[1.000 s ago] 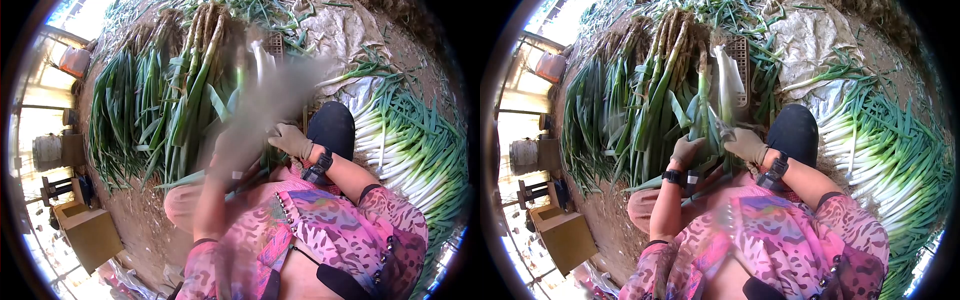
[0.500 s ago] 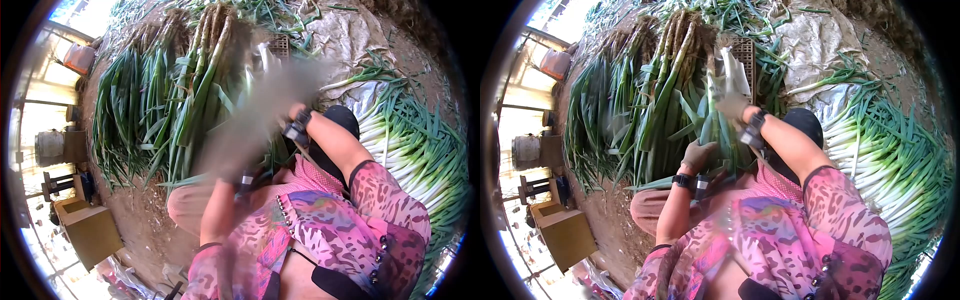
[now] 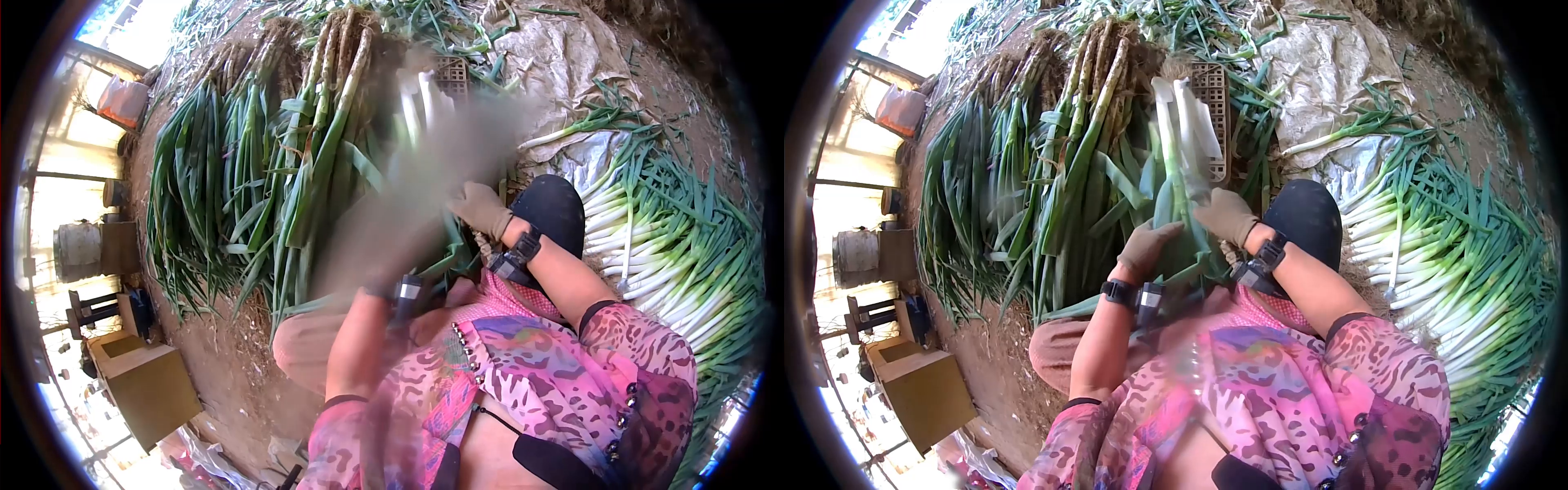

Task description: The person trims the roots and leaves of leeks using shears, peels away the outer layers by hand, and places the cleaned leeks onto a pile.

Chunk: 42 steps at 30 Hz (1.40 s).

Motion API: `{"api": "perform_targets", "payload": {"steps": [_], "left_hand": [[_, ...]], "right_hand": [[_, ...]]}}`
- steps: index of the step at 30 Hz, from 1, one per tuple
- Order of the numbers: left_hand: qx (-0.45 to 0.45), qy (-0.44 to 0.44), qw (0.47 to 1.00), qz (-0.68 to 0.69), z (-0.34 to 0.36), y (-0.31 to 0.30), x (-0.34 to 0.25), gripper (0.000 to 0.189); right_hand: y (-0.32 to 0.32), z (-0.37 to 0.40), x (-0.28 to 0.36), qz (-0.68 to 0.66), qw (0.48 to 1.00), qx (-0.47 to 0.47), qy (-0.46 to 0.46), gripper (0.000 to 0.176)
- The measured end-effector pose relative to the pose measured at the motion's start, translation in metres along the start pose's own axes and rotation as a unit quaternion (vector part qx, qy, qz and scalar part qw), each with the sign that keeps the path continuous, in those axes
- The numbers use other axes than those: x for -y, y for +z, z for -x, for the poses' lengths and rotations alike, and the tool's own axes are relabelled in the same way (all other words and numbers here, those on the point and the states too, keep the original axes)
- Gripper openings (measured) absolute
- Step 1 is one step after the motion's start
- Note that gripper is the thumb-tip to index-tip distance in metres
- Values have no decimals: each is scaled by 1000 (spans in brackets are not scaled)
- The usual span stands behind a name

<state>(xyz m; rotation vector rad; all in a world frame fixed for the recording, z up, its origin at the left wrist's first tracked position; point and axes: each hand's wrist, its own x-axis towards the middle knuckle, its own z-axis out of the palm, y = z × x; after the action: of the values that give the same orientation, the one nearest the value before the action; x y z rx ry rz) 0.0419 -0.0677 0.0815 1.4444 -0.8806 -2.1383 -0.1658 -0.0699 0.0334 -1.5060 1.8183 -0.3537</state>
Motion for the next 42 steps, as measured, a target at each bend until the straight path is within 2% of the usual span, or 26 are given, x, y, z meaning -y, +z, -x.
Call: {"api": "perform_targets", "payload": {"steps": [2, 3, 5, 6, 8, 9, 11, 13, 14, 15, 17, 18, 19, 21, 23, 24, 25, 26, 28, 30, 31, 33, 34, 36, 39, 42], "left_hand": [[36, 147, 975, -164, -40, -19, 52, 38], [17, 124, 977, -173, -40, -12, 58, 39], [-25, 87, 985, -150, -52, -6, 91, 42], [-8, 51, 992, -112, -43, 1, 92, 42], [-22, 42, 992, -121, -39, 2, 94, 48], [-22, 30, 993, -109, -35, 4, 88, 45], [-24, 6, 996, -88, -28, 7, 75, 40], [-23, 22, 995, -95, -32, 6, 79, 39], [-21, 29, 995, -98, -35, 6, 83, 39], [-23, 36, 993, -109, -38, 5, 86, 38], [-12, 27, 998, -64, -35, 9, 81, 38], [-7, 22, 999, -41, -31, 12, 76, 38], [-7, 19, 996, -88, -27, 12, 68, 38], [-10, 16, 984, -179, -23, 6, 51, 39], [-59, 78, 952, -288, -32, -19, 45, 39], [-163, 170, 905, -355, -24, -29, 23, 37], [-283, 238, 829, -420, -16, -39, 0, 35], [-360, 250, 756, -487, -1, -42, -36, 39], [-501, 298, 540, -608, -19, -88, -52, 48], [-474, 183, 561, -653, -31, -116, -60, 50], [-458, 125, 568, -672, -36, -123, -61, 52], [-429, 58, 624, -651, -43, -119, -68, 50], [-413, 23, 651, -637, -46, -117, -69, 49], [-406, 57, 638, -651, -41, -108, -70, 33], [-411, 179, 582, -678, -39, -107, -59, 16], [-361, 304, 633, -614, -36, -100, -44, 19]], "right_hand": [[-5, -8, -16, 5, 1000, -22, -11, 47], [-7, -23, -21, -13, 999, 35, 23, 40], [12, -72, -45, 10, 998, 1, -60, 48], [25, -96, -57, 21, 994, -13, -102, 52], [24, -130, -52, 108, 951, -68, -282, 53], [15, -141, -32, 180, 887, -108, -411, 50], [-10, -137, -6, 143, 889, -75, -429, 42], [-48, -115, 47, 64, 978, 13, -196, 37], [-68, -103, 75, 34, 996, 36, -74, 35], [-71, -101, 82, 74, 993, 21, -89, 36], [-80, -96, 96, 79, 995, -3, -52, 41], [-61, -112, 78, 75, 995, 21, -68, 41], [-27, -143, 47, 72, 993, 44, -84, 41], [-15, -135, 42, 70, 991, 92, -63, 44], [12, -111, 10, -45, 992, 78, -90, 46], [28, -109, -7, -34, 991, 72, -106, 47], [44, -107, -24, -23, 990, 66, -122, 48], [47, -84, -29, 3, 990, 69, -122, 51], [43, -43, -22, 40, 992, 76, -90, 51], [29, -14, 1, 45, 995, 89, 11, 44], [25, -8, 8, 51, 995, 89, 15, 50], [19, 0, 15, 62, 994, 88, 27, 68], [16, 8, 17, 110, 990, 86, 23, 70], [18, 23, 20, 202, 976, 86, 10, 75], [20, 27, 19, 217, 974, 71, -5, 72], [17, 25, 21, 195, 978, 80, 4, 66]]}}
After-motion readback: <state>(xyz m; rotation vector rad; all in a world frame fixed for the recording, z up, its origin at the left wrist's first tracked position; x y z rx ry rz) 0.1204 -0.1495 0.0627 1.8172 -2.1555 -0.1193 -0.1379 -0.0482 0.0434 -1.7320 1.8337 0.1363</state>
